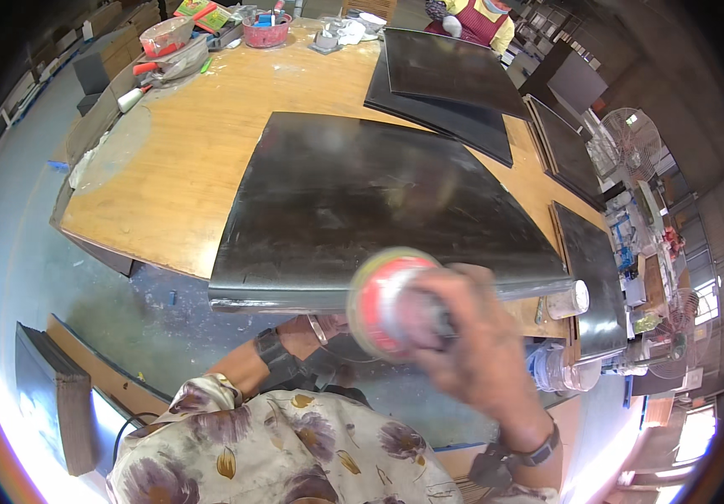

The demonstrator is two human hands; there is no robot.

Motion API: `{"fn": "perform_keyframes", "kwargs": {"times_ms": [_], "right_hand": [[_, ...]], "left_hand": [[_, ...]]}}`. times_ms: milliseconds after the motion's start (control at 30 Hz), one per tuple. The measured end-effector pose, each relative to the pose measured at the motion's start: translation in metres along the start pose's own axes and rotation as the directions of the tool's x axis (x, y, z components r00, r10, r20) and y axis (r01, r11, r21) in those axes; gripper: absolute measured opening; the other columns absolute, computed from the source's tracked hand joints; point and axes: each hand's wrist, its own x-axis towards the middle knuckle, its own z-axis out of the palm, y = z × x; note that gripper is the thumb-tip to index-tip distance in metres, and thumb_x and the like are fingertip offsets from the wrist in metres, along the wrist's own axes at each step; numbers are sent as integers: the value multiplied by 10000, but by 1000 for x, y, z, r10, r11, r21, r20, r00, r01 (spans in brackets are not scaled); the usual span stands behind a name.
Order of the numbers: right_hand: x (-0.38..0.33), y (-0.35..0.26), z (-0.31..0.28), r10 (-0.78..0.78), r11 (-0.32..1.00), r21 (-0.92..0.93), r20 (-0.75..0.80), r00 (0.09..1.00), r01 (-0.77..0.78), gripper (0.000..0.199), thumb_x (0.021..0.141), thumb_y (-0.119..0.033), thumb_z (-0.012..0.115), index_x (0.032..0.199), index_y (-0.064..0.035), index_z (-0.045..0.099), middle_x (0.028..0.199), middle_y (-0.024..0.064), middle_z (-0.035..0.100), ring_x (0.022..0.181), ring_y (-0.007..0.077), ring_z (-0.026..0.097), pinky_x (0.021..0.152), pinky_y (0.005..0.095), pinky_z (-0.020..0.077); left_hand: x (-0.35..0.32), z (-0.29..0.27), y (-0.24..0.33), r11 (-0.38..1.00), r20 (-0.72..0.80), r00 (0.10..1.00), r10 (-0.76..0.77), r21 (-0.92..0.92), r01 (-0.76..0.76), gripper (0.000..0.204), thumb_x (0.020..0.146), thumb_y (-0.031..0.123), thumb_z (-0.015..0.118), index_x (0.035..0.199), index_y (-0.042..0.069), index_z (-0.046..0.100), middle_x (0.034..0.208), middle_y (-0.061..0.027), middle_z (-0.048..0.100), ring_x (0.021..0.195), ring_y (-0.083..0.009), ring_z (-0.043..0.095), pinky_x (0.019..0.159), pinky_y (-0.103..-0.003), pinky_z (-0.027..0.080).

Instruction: Moving, sanding the edges with a block, and using a power sander on dark furniture panels.

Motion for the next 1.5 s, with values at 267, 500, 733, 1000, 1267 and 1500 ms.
{"fn": "perform_keyframes", "kwargs": {"times_ms": [267, 500, 733, 1000, 1267, 1500], "right_hand": [[-28, 26, 3, 22, 1000, -4, -206, 978, -23, 594, 561, -13, 763, 1086, -115, 506, 1038, 123, 559, 937, 290, 580, 743, 347, 510], [-15, -10, 41, -335, 940, -127, -189, 923, 315, 432, 646, -159, 724, 1054, -220, 595, 1032, 173, 569, 806, 290, 621, 661, 333, 534], [-57, 122, -19, 156, 988, 48, -427, 891, -150, 628, 541, 6, 776, 1094, -109, 503, 1061, 108, 537, 982, 284, 549, 831, 350, 462], [-56, 107, -16, 96, 992, -15, -527, 844, -123, 613, 551, 32, 736, 1108, -67, 500, 1090, 132, 544, 1003, 312, 528, 897, 381, 414], [33, -80, 45, -455, 890, -72, -112, 883, 450, 381, 677, -166, 753, 1008, -179, 566, 1030, 159, 522, 789, 285, 623, 572, 353, 519], [35, -94, 48, -405, 910, -105, -17, 914, 401, 452, 642, -153, 773, 1036, -190, 554, 1048, 164, 514, 821, 315, 610, 606, 373, 522]], "left_hand": [[-10, 43, 19, 1000, -58, 998, 30, -5, -31, 408, 825, 271, 634, 1157, 46, 558, 1107, -112, 601, 1058, -195, 555, 918, -347, 467], [-23, 119, 2, 811, -391, 779, 490, -122, -572, 403, 837, 242, 625, 1171, 32, 543, 1125, -117, 591, 1048, -193, 561, 911, -345, 475], [8, 27, 13, 993, -166, 980, 106, -35, -114, 346, 833, 286, 619, 1071, 37, 586, 1103, -105, 607, 1063, -193, 556, 920, -345, 468], [25, 78, 34, 986, 58, 985, 166, -46, -163, 286, 877, 220, 549, 1092, 32, 537, 1084, -73, 588, 1040, -172, 550, 935, -321, 454], [-54, 112, 78, 939, -10, 942, 337, 84, -335, 487, 777, 164, 687, 1215, 83, 489, 1219, -86, 513, 1118, -178, 502, 964, -321, 422], [-51, 110, 54, 834, 9, 840, 543, -126, -538, 580, 722, 147, 740, 1230, 79, 470, 1211, -85, 513, 1127, -186, 497, 983, -326, 403]]}}
